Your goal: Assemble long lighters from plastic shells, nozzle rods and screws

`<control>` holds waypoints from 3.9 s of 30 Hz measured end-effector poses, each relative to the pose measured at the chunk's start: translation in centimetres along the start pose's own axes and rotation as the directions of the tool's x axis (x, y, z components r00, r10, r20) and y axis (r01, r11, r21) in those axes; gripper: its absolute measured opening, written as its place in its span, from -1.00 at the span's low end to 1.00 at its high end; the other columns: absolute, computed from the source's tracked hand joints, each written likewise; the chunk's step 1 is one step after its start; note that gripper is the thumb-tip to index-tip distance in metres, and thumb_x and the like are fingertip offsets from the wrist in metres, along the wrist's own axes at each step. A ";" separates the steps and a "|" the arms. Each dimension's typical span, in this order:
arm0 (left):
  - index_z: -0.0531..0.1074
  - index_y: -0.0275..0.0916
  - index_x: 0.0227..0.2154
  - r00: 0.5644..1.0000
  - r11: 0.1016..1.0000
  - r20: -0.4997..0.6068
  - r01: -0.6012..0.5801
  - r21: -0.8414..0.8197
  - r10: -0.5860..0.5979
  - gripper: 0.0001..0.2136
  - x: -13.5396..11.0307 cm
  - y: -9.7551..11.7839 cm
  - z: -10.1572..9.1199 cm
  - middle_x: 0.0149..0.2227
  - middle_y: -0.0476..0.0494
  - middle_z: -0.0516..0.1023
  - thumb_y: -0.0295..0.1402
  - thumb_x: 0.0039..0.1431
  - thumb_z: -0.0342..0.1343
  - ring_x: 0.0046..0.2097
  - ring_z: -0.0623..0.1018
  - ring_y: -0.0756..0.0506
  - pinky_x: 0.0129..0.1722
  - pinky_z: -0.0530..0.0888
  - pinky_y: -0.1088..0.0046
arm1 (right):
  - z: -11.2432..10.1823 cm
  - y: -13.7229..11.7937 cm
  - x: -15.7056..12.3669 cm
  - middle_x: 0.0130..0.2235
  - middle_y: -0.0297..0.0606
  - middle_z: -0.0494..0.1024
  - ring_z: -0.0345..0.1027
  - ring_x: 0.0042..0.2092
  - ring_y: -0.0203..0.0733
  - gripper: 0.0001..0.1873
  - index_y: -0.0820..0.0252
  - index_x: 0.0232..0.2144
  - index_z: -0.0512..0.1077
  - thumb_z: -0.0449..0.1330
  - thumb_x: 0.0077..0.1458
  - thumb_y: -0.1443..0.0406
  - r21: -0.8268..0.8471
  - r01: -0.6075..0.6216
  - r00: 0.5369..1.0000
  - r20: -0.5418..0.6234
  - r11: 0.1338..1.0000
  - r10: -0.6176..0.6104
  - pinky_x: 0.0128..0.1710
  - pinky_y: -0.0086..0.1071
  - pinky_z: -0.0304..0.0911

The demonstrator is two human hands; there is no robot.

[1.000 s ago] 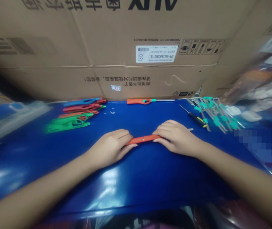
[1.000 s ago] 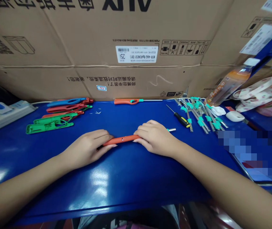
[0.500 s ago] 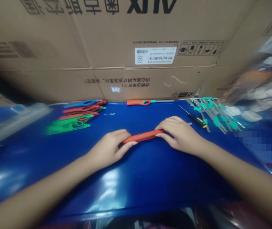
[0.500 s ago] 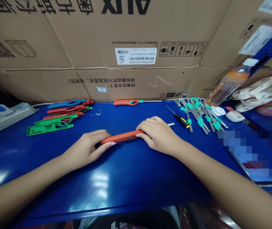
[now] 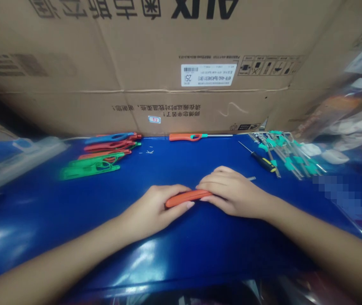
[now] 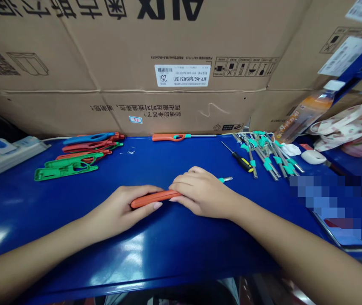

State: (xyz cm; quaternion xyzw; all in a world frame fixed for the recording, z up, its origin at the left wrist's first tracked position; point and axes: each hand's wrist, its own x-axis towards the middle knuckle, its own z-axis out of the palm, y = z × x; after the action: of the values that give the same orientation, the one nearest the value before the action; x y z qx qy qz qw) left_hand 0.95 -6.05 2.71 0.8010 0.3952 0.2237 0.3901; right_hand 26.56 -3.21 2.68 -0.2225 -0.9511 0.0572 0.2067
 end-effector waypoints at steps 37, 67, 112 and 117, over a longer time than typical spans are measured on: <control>0.45 -0.17 0.08 0.968 0.899 0.036 -0.244 0.363 0.248 -0.74 0.5 -3.0 -1.6 -0.12 -0.11 0.56 -0.30 0.42 0.02 -0.15 0.56 -0.06 -0.13 0.46 0.46 | -0.2 0.9 -0.5 -0.15 -0.19 0.67 0.51 -0.19 -0.16 -0.78 0.27 -0.10 0.52 0.12 0.34 0.27 -0.216 0.037 0.993 -0.105 0.976 -0.061 -0.11 -0.24 0.27; 0.41 -0.21 0.11 0.971 0.858 0.000 -0.210 0.468 0.238 -0.65 0.5 -2.8 -1.9 -0.15 -0.15 0.58 -0.15 0.40 0.02 -0.17 0.58 -0.10 -0.16 0.50 0.41 | -0.8 1.8 -0.6 -0.18 -0.15 0.64 0.49 -0.16 -0.09 -0.80 0.22 -0.17 0.51 0.09 0.35 0.28 -0.160 -0.150 0.989 -0.015 0.976 0.150 -0.09 -0.22 0.29; 0.45 -0.26 0.01 0.951 0.760 -0.029 -0.228 0.609 0.308 -0.72 0.9 -3.6 -3.3 -0.15 -0.21 0.58 -0.23 0.44 -0.04 -0.19 0.59 -0.12 -0.18 0.53 0.39 | -1.9 2.7 -0.9 -0.19 -0.18 0.62 0.47 -0.16 -0.10 -0.86 0.17 -0.14 0.46 0.12 0.33 0.28 -0.156 -0.250 0.968 -0.014 0.956 0.251 0.08 -0.11 0.20; 0.42 -0.25 0.05 0.946 0.735 -0.007 -0.248 0.631 0.325 -0.71 0.9 -3.9 -3.1 -0.12 -0.22 0.57 -0.23 0.45 -0.06 -0.14 0.59 -0.14 -0.13 0.53 0.35 | -1.0 2.5 -0.7 -0.18 -0.15 0.62 0.46 -0.15 -0.10 -0.78 0.19 -0.12 0.48 0.07 0.37 0.23 -0.093 -0.226 0.972 0.038 0.970 0.231 0.00 -0.16 0.23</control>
State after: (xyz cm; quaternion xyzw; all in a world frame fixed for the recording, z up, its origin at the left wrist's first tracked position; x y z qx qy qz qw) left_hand -2.37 -2.43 1.44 0.9210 0.3406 0.1846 0.0410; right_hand 28.59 -1.27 2.86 -0.3380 -0.9254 0.0440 0.1657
